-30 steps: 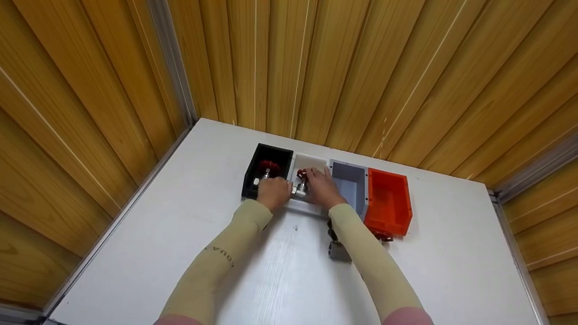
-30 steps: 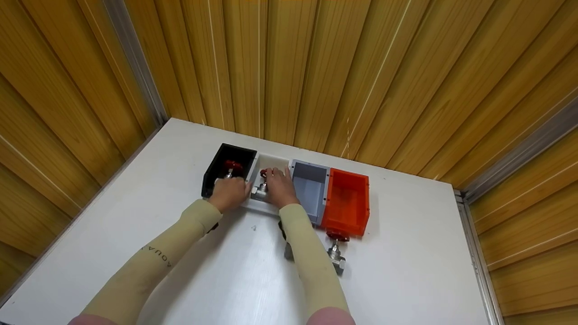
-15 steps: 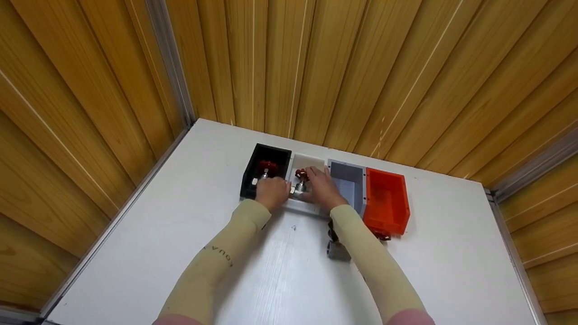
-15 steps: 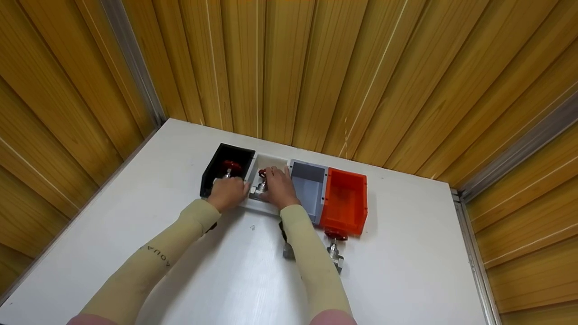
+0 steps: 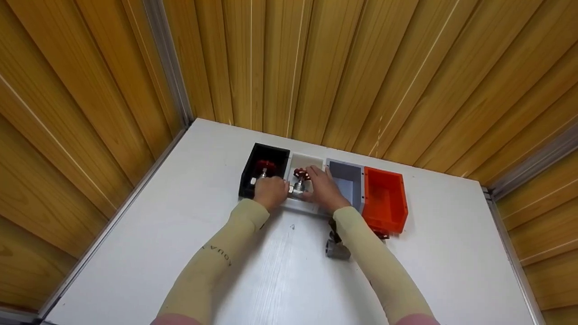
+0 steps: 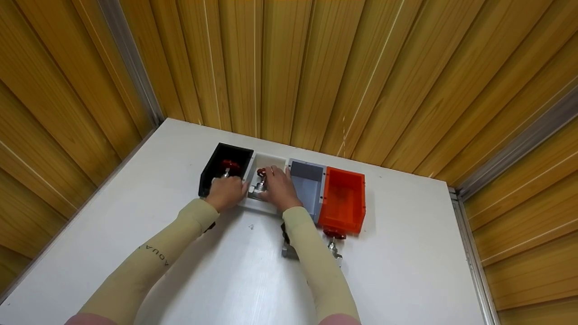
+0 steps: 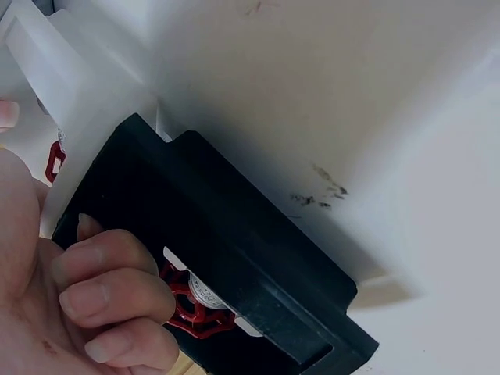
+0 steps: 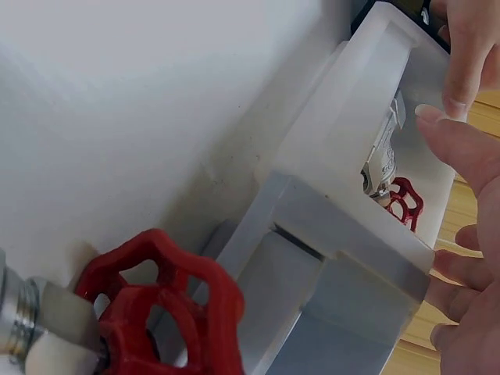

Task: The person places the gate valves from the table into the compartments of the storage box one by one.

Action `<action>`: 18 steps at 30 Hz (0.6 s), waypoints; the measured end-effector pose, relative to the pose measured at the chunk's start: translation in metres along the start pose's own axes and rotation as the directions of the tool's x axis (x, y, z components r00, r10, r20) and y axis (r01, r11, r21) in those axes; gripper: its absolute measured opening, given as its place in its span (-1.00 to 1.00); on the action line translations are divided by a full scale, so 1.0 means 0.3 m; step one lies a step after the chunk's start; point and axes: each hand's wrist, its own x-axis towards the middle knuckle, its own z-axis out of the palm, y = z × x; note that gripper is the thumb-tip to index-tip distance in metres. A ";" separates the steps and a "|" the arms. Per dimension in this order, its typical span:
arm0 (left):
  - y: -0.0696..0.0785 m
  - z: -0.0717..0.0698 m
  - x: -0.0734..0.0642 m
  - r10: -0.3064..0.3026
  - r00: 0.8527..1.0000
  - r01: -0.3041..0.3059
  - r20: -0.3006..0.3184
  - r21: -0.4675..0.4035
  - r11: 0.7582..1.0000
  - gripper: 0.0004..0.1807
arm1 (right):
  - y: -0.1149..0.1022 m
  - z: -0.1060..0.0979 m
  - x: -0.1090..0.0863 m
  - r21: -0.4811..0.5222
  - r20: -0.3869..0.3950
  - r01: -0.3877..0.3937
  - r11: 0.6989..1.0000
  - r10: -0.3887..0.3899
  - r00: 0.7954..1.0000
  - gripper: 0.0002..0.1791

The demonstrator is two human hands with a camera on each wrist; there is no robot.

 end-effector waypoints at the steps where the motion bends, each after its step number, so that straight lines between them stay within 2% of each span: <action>1: -0.001 0.001 -0.001 0.001 1.000 -0.001 -0.001 0.002 1.000 -0.46 | 0.000 -0.002 -0.002 0.006 0.002 -0.002 1.000 0.002 1.000 -0.03; 10: -0.004 0.002 -0.011 0.013 0.999 -0.014 -0.051 -0.005 1.000 -0.47 | 0.010 -0.007 -0.021 0.035 -0.007 -0.039 0.999 0.040 0.999 -0.01; 18: -0.004 0.007 -0.005 0.021 0.999 -0.021 -0.031 -0.001 1.000 -0.46 | 0.020 -0.011 -0.046 0.064 -0.016 -0.066 0.996 0.067 0.998 -0.01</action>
